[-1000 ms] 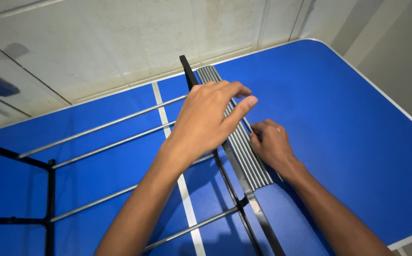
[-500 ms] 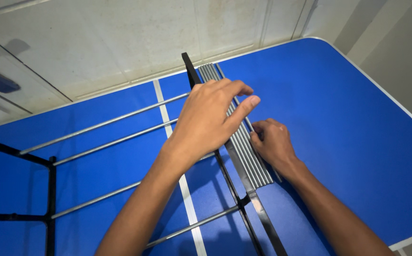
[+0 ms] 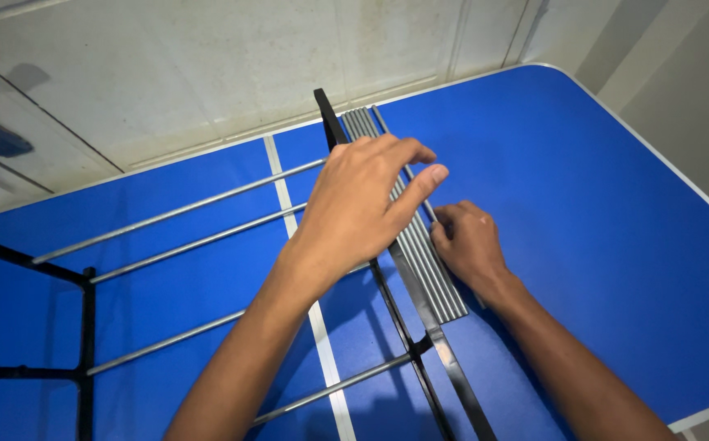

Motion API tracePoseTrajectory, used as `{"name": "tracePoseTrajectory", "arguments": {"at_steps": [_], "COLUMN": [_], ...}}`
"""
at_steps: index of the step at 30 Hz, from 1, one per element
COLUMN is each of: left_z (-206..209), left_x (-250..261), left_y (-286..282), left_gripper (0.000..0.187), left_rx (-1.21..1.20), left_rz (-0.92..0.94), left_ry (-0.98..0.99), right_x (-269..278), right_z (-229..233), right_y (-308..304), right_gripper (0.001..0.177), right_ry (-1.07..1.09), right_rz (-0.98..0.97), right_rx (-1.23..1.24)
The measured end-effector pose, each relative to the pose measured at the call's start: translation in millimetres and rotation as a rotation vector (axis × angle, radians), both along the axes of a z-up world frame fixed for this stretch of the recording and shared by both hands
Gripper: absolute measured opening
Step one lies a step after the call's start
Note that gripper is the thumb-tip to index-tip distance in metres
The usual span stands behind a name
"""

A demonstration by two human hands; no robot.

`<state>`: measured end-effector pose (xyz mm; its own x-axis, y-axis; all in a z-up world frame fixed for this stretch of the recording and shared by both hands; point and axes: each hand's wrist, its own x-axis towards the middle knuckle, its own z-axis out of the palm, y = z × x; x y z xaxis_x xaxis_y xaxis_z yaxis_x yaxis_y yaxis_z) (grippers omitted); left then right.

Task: The person assembles a metal rack by inserting multiple metal rods into slots on two black plastic side frames. They align the frames, insert rods one at a time, and adjust the structure to form a ladder-like rack on a blue table.

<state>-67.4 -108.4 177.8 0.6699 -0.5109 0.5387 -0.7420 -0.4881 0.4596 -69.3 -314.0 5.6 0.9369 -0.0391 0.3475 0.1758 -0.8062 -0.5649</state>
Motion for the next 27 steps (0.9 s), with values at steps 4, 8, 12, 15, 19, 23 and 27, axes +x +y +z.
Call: {"name": "tracePoseTrajectory", "arguments": {"at_steps": [4, 8, 12, 15, 19, 23, 27], "left_z": [1.2, 0.5, 1.5, 6.8, 23.0, 40.5, 46.3], "left_x": [-0.2, -1.8, -8.1, -12.5, -24.0, -44.6, -78.2], "left_y": [1.6, 5.0, 10.8, 19.3, 43.1, 84.0, 141.5], "left_gripper": [0.036, 0.03, 0.024, 0.029, 0.038, 0.036, 0.033], "left_rx": [0.001, -0.022, -0.021, -0.001, 0.03, 0.053, 0.092], "left_rz": [0.01, -0.027, -0.041, -0.002, 0.118, 0.236, 0.402], "left_ry": [0.018, -0.008, -0.142, -0.293, -0.488, -0.595, -0.664], "right_x": [-0.7, -9.1, -36.5, -64.0, -93.3, -108.4, -111.4], "right_z": [4.3, 26.6, 75.1, 121.5, 179.6, 221.6, 239.3], "right_y": [0.8, 3.0, 9.9, 20.9, 40.2, 65.6, 100.9], "right_gripper": [0.023, 0.021, 0.022, 0.023, 0.022, 0.024, 0.02], "right_ry": [-0.066, -0.143, -0.217, -0.249, -0.344, -0.373, -0.373], "right_rz": [-0.004, 0.0, 0.002, 0.029, 0.123, 0.306, 0.504], "right_rx": [0.035, 0.001, 0.028, 0.015, -0.046, -0.128, -0.132]}}
